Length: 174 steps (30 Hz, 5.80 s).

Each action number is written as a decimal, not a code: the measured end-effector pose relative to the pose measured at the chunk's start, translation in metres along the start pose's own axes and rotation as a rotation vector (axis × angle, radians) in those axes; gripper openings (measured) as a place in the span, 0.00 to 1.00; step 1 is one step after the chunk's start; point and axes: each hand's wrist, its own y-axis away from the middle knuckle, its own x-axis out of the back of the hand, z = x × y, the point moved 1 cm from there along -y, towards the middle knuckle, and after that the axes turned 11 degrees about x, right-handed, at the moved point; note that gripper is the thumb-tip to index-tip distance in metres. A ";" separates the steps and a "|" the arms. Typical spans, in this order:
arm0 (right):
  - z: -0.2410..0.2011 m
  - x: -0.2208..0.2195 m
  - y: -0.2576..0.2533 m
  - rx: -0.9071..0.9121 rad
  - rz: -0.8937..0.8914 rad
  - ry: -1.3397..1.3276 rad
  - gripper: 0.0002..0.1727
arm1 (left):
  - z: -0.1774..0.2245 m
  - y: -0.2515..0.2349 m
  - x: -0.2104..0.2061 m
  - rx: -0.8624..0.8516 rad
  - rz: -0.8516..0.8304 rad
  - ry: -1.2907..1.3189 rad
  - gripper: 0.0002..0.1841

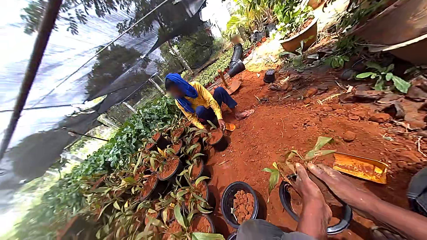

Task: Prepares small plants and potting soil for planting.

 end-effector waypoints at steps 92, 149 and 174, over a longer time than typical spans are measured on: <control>0.026 0.028 -0.031 0.393 -0.126 0.364 0.37 | 0.032 -0.017 0.030 -0.086 0.014 0.697 0.22; 0.012 0.053 -0.035 0.896 -0.307 0.737 0.09 | 0.023 -0.015 0.032 0.008 0.051 0.623 0.16; 0.002 0.055 -0.022 1.123 -0.258 0.615 0.10 | 0.034 -0.013 0.035 0.134 -0.195 0.660 0.21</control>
